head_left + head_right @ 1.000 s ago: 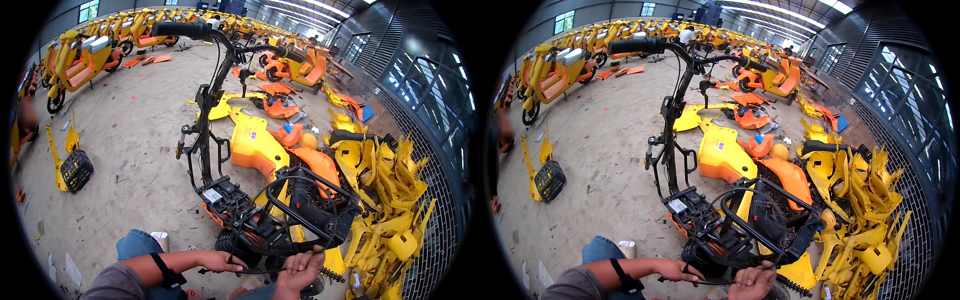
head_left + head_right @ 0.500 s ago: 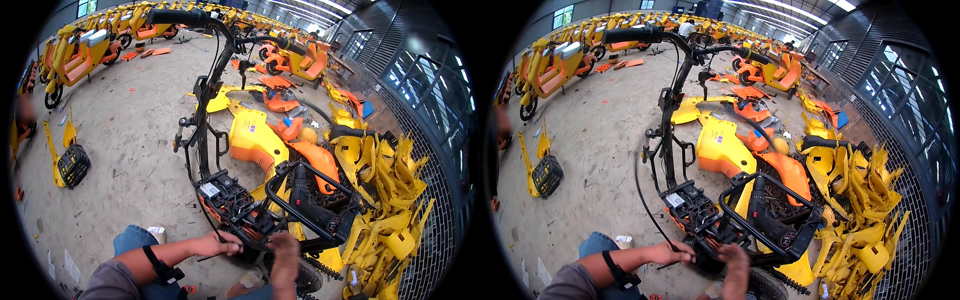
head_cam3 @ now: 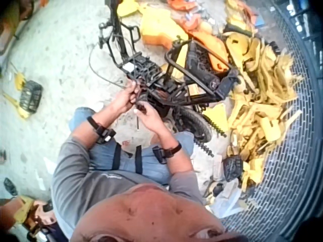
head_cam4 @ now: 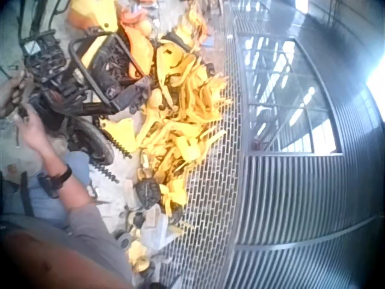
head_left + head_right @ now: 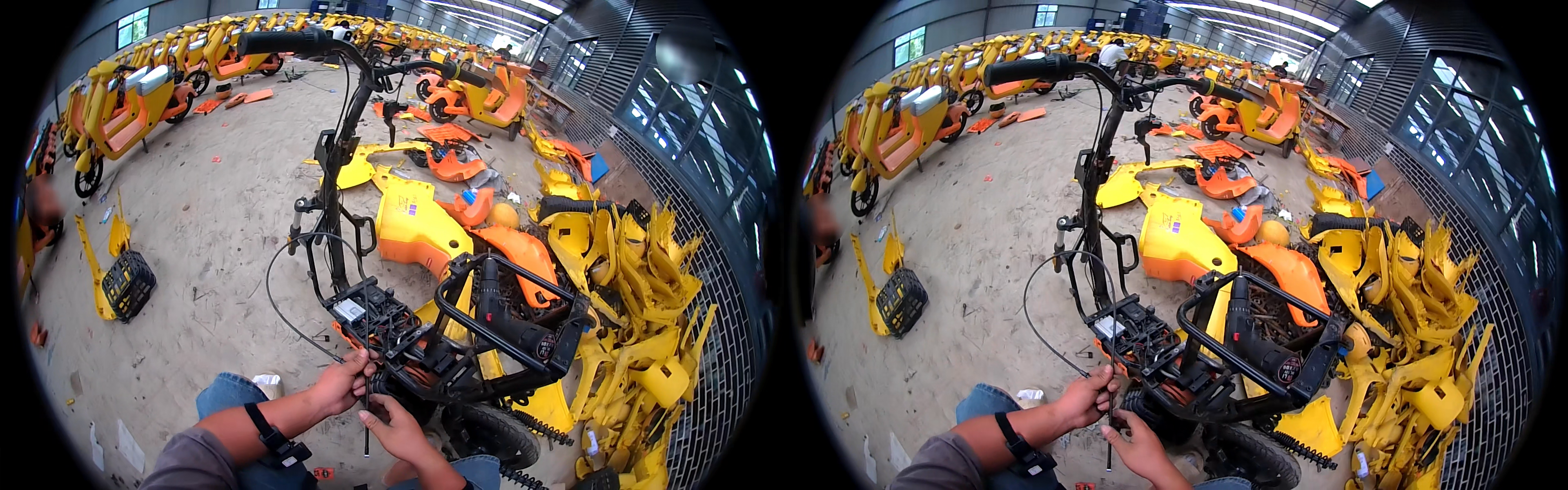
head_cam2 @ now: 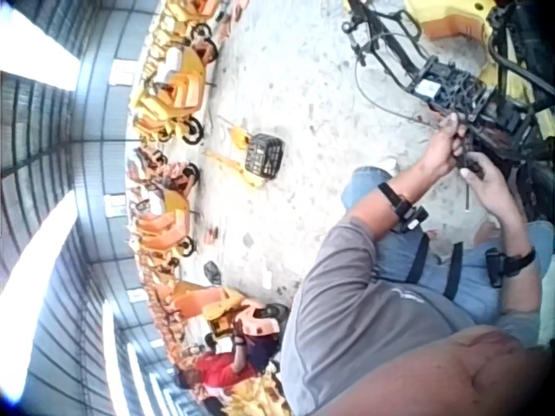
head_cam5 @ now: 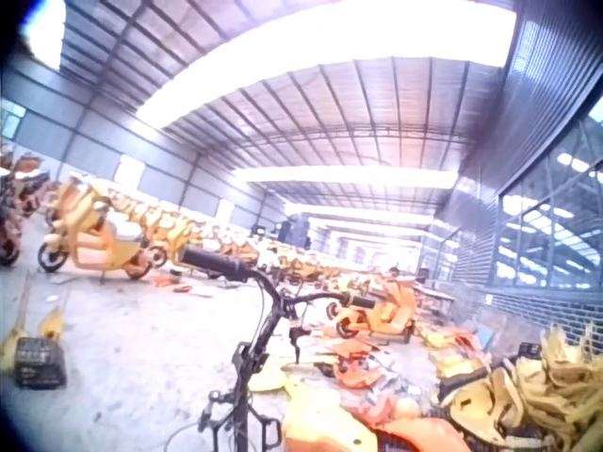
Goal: The person manipulates electrical wiring and connectors on a scooter frame, organizing cables and checking connections by hand.
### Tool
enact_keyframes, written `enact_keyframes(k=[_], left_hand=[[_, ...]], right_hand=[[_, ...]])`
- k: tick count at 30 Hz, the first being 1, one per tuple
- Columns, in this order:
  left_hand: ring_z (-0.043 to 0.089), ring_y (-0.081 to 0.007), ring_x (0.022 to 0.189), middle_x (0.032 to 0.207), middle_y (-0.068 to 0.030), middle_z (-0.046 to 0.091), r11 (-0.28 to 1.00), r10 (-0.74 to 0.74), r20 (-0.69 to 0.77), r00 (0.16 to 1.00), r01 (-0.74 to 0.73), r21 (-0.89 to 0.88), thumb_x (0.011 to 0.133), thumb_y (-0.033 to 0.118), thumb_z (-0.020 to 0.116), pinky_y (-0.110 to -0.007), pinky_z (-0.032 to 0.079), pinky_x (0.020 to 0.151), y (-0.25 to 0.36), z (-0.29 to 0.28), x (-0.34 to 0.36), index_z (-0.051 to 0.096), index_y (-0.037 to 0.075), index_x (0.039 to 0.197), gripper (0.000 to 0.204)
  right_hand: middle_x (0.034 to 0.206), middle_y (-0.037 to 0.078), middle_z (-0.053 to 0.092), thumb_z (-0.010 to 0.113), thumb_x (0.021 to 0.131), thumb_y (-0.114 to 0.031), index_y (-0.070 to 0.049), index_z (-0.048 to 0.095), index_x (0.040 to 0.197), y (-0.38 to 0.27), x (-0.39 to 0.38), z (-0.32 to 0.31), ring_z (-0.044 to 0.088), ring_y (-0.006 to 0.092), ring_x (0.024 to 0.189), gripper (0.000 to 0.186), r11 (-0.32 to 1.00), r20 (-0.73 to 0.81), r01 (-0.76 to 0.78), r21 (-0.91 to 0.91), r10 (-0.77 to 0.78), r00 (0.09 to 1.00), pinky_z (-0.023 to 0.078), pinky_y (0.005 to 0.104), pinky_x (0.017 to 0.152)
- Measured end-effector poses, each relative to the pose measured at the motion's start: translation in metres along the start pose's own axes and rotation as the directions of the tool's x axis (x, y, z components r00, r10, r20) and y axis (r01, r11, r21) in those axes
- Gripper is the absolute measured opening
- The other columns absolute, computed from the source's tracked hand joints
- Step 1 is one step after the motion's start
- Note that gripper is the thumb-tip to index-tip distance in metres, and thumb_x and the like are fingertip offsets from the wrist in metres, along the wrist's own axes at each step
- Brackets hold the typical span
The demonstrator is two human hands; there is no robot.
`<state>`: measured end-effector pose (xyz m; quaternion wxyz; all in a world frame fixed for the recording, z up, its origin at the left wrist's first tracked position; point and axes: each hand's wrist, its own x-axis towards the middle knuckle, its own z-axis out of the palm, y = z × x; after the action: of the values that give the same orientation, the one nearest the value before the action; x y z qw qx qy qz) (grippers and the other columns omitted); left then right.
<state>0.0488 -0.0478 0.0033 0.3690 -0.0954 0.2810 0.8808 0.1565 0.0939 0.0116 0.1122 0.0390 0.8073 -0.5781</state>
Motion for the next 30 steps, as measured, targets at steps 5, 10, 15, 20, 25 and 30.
enact_keyframes(k=[5, 10, 15, 20, 25, 30], left_hand=[[0.034, -0.0073, 0.055, 0.081, -0.0004, 0.051, 0.994, 0.037, 0.006, 0.999, -0.037, 0.104, 0.104, 0.026, 0.046, -0.022, 0.031, 0.051, -0.005, 0.002, -0.003, 0.055, 0.005, 0.112, 0.024], [0.036, -0.0076, 0.056, 0.082, -0.0004, 0.051, 0.994, 0.032, 0.009, 0.999, -0.032, 0.109, 0.104, 0.026, 0.046, -0.022, 0.032, 0.051, -0.007, 0.003, -0.007, 0.056, 0.006, 0.112, 0.024], [0.037, -0.0081, 0.057, 0.087, -0.0018, 0.055, 0.995, 0.026, -0.001, 1.000, -0.026, 0.092, 0.104, 0.027, 0.045, -0.023, 0.034, 0.052, -0.013, -0.003, -0.003, 0.055, 0.006, 0.116, 0.026], [0.038, -0.0086, 0.056, 0.101, -0.0067, 0.063, 0.994, -0.019, -0.024, 1.000, 0.021, 0.110, 0.106, 0.030, 0.040, -0.024, 0.038, 0.053, -0.013, 0.005, -0.003, 0.053, 0.005, 0.121, 0.033], [0.036, -0.0088, 0.054, 0.097, -0.0074, 0.064, 0.969, 0.013, -0.065, 0.998, 0.004, 0.249, 0.106, 0.033, 0.038, -0.024, 0.037, 0.051, -0.017, 0.002, 0.000, 0.051, 0.005, 0.123, 0.034], [0.033, -0.0084, 0.051, 0.081, -0.0031, 0.057, 0.974, 0.001, -0.151, 0.989, 0.034, 0.224, 0.104, 0.040, 0.042, -0.023, 0.030, 0.048, -0.015, -0.013, 0.005, 0.051, 0.008, 0.117, 0.035]], right_hand=[[0.104, 0.013, 0.065, 0.065, 0.094, -0.026, 0.003, 0.055, 0.119, -0.002, -0.003, 0.007, 0.063, 0.0187, 0.093, 0.040, 0.996, -0.036, -0.046, 0.076, 0.049, 0.998, 0.051, 0.0325, 0.082], [0.095, 0.019, 0.068, 0.060, 0.095, -0.028, 0.001, 0.057, 0.114, -0.020, -0.006, 0.003, 0.068, 0.0277, 0.087, 0.035, 0.993, -0.071, -0.091, -0.076, 0.086, 0.994, 0.052, 0.0363, 0.078], [0.090, 0.022, 0.068, 0.058, 0.094, -0.029, -0.001, 0.059, 0.111, -0.023, -0.008, 0.003, 0.067, 0.0367, 0.086, 0.032, 0.979, -0.132, -0.089, -0.183, 0.066, 0.989, 0.052, 0.0415, 0.076], [0.084, 0.019, 0.069, 0.057, 0.094, -0.019, 0.001, 0.057, 0.107, -0.004, -0.003, 0.004, 0.070, 0.0340, 0.081, 0.024, 0.961, -0.217, -0.094, -0.259, 0.037, 0.975, 0.053, 0.0408, 0.072], [0.081, 0.016, 0.069, 0.049, 0.098, -0.012, 0.000, 0.049, 0.110, 0.015, 0.003, 0.001, 0.070, 0.0260, 0.075, 0.018, 0.989, -0.285, -0.097, -0.108, 0.063, 0.956, 0.054, 0.0366, 0.068], [0.072, 0.004, 0.055, 0.044, 0.102, -0.014, -0.003, 0.049, 0.113, 0.002, 0.005, -0.028, 0.053, 0.0112, 0.055, 0.016, 0.959, -0.301, -0.213, 0.186, 0.262, 0.917, 0.046, 0.0265, 0.051]])
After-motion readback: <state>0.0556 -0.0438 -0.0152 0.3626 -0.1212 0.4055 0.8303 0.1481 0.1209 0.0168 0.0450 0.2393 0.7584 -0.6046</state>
